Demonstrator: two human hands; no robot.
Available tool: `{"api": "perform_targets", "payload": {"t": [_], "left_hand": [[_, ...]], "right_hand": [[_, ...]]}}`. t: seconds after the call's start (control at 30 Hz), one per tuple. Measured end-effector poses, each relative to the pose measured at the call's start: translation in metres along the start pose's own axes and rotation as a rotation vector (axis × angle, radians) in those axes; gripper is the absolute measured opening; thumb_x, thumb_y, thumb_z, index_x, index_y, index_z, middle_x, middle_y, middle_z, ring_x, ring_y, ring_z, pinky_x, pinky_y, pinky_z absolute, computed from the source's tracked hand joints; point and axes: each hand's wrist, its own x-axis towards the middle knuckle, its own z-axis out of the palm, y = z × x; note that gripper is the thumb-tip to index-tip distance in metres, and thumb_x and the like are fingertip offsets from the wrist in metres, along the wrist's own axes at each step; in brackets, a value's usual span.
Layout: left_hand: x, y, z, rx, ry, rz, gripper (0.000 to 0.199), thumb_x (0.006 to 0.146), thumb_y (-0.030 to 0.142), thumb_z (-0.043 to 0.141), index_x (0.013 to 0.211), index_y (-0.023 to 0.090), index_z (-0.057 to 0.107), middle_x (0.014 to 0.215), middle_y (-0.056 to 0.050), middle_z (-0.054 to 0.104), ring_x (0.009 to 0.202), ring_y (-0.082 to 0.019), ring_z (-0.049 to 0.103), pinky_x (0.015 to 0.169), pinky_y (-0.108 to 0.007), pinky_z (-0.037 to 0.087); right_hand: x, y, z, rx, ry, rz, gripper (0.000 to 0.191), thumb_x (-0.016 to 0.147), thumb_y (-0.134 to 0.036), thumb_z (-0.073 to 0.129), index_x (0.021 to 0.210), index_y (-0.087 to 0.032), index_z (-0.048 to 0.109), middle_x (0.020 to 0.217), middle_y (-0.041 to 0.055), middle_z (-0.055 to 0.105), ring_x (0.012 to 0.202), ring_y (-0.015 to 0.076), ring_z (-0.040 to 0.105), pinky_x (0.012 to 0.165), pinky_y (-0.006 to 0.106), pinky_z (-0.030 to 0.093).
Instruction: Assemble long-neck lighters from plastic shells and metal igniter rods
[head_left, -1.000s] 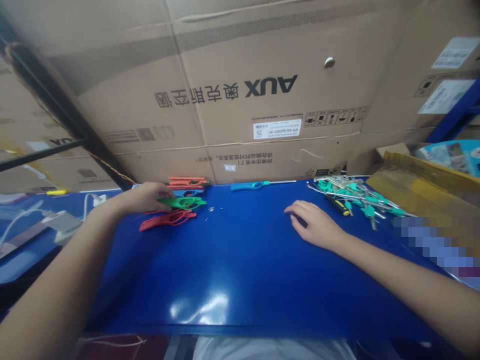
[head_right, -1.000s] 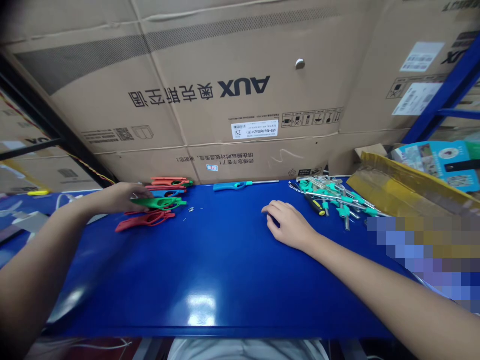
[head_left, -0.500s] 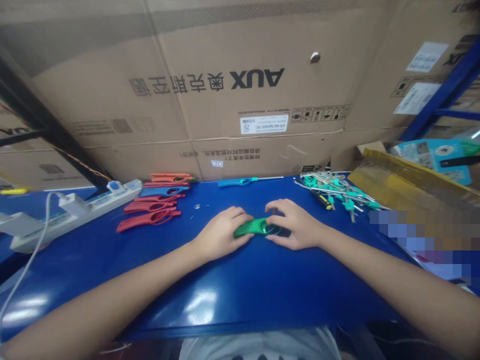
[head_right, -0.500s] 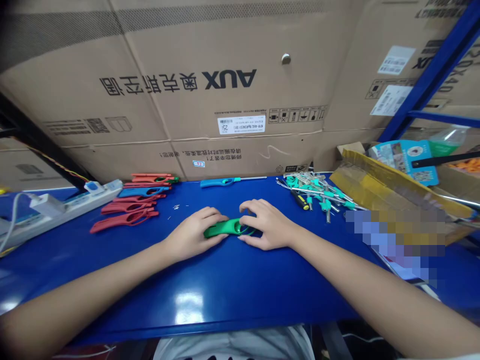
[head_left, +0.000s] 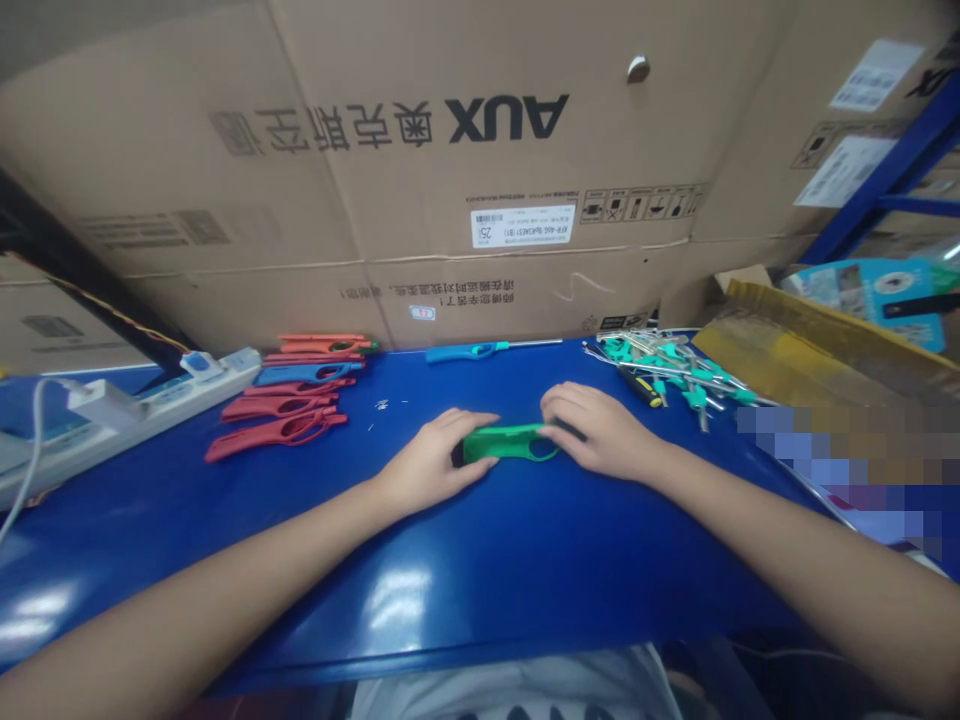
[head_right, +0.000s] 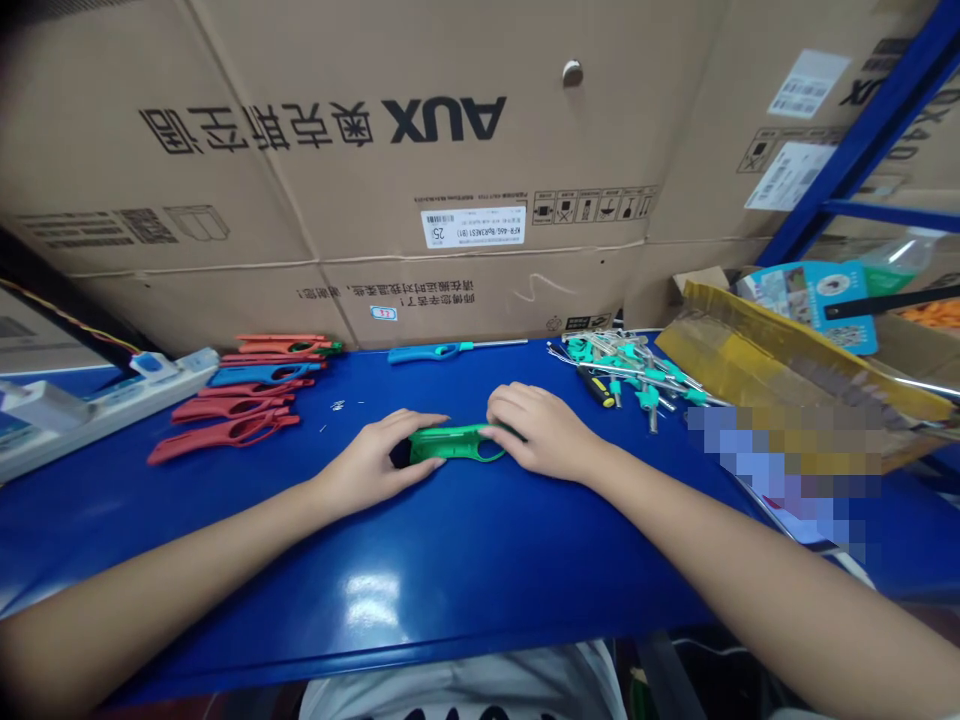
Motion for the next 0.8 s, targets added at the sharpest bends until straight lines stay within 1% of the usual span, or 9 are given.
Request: {"api": "perform_targets", "payload": {"t": [0.1, 0.17, 0.27, 0.33, 0.43, 0.57, 0.67, 0.73, 0.8], "left_hand": [[0.000, 0.000, 0.000, 0.007, 0.013, -0.029, 0.046, 0.091, 0.036, 0.068, 0.134, 0.025, 0.057, 0.125, -0.008, 0.069, 0.109, -0.024, 0.065, 0.098, -0.041, 0.053], [0.000, -0.001, -0.001, 0.003, 0.023, -0.043, 0.048, 0.091, 0.032, 0.068, 0.136, 0.024, 0.055, 0.121, -0.008, 0.070, 0.106, -0.023, 0.064, 0.096, -0.040, 0.053], [0.001, -0.004, 0.000, -0.013, 0.055, -0.061, 0.048, 0.090, 0.029, 0.068, 0.135, 0.025, 0.055, 0.114, -0.006, 0.071, 0.105, -0.023, 0.063, 0.095, -0.041, 0.052], [0.001, -0.006, 0.001, -0.028, 0.079, -0.083, 0.047, 0.089, 0.031, 0.071, 0.133, 0.026, 0.057, 0.112, -0.005, 0.072, 0.104, -0.024, 0.063, 0.094, -0.042, 0.052], [0.002, -0.008, 0.002, -0.053, 0.086, -0.090, 0.049, 0.087, 0.035, 0.074, 0.132, 0.025, 0.057, 0.110, -0.005, 0.072, 0.101, -0.023, 0.064, 0.093, -0.041, 0.053], [0.001, -0.003, -0.001, -0.016, 0.100, -0.007, 0.042, 0.089, 0.038, 0.072, 0.127, 0.024, 0.061, 0.116, -0.007, 0.071, 0.106, -0.023, 0.063, 0.095, -0.040, 0.051], [-0.001, 0.008, -0.007, 0.013, 0.099, 0.103, 0.031, 0.093, 0.037, 0.067, 0.120, 0.022, 0.064, 0.115, -0.007, 0.070, 0.109, -0.023, 0.062, 0.098, -0.040, 0.047], [-0.002, 0.015, -0.010, 0.030, 0.030, 0.175, 0.035, 0.090, 0.037, 0.068, 0.121, 0.021, 0.064, 0.115, -0.007, 0.070, 0.108, -0.024, 0.062, 0.096, -0.040, 0.045], [-0.003, 0.019, -0.012, 0.059, -0.064, 0.213, 0.043, 0.086, 0.037, 0.071, 0.124, 0.021, 0.063, 0.118, -0.007, 0.070, 0.107, -0.025, 0.063, 0.095, -0.041, 0.043]], "right_hand": [[0.000, -0.001, -0.003, 0.055, 0.203, 0.165, 0.022, 0.103, -0.031, 0.045, 0.086, -0.021, 0.055, 0.084, 0.0051, 0.061, 0.078, 0.0182, 0.057, 0.072, 0.031, 0.044], [-0.001, 0.000, -0.005, 0.145, 0.232, 0.245, 0.026, 0.102, -0.032, 0.046, 0.081, -0.021, 0.053, 0.077, 0.0024, 0.059, 0.071, 0.0159, 0.055, 0.067, 0.028, 0.043], [-0.002, 0.000, -0.005, 0.256, 0.057, 0.237, 0.028, 0.101, -0.034, 0.050, 0.077, -0.020, 0.056, 0.073, 0.0004, 0.060, 0.067, 0.0142, 0.056, 0.065, 0.026, 0.043], [-0.003, 0.000, -0.004, 0.244, -0.095, 0.183, 0.028, 0.099, -0.035, 0.053, 0.077, -0.020, 0.060, 0.074, 0.0006, 0.063, 0.068, 0.0141, 0.058, 0.065, 0.026, 0.042], [-0.004, -0.003, -0.003, 0.175, -0.210, 0.145, 0.026, 0.096, -0.036, 0.060, 0.077, -0.020, 0.064, 0.075, 0.0005, 0.066, 0.066, 0.0133, 0.058, 0.061, 0.025, 0.038], [-0.005, -0.006, -0.009, 0.067, -0.215, 0.109, 0.023, 0.094, -0.038, 0.063, 0.080, -0.020, 0.063, 0.078, 0.0003, 0.065, 0.065, 0.0131, 0.057, 0.058, 0.025, 0.035], [-0.005, -0.006, -0.013, 0.053, -0.203, 0.101, 0.016, 0.092, -0.037, 0.065, 0.097, -0.021, 0.065, 0.096, 0.0029, 0.067, 0.074, 0.0146, 0.059, 0.063, 0.026, 0.039], [-0.005, -0.006, -0.013, 0.104, -0.213, 0.109, 0.022, 0.090, -0.035, 0.067, 0.108, -0.022, 0.065, 0.109, 0.0046, 0.065, 0.082, 0.0158, 0.061, 0.068, 0.027, 0.043], [-0.005, -0.005, -0.012, 0.157, -0.230, 0.121, 0.024, 0.090, -0.034, 0.068, 0.110, -0.023, 0.065, 0.113, 0.0047, 0.065, 0.085, 0.0161, 0.061, 0.072, 0.028, 0.045]]}}
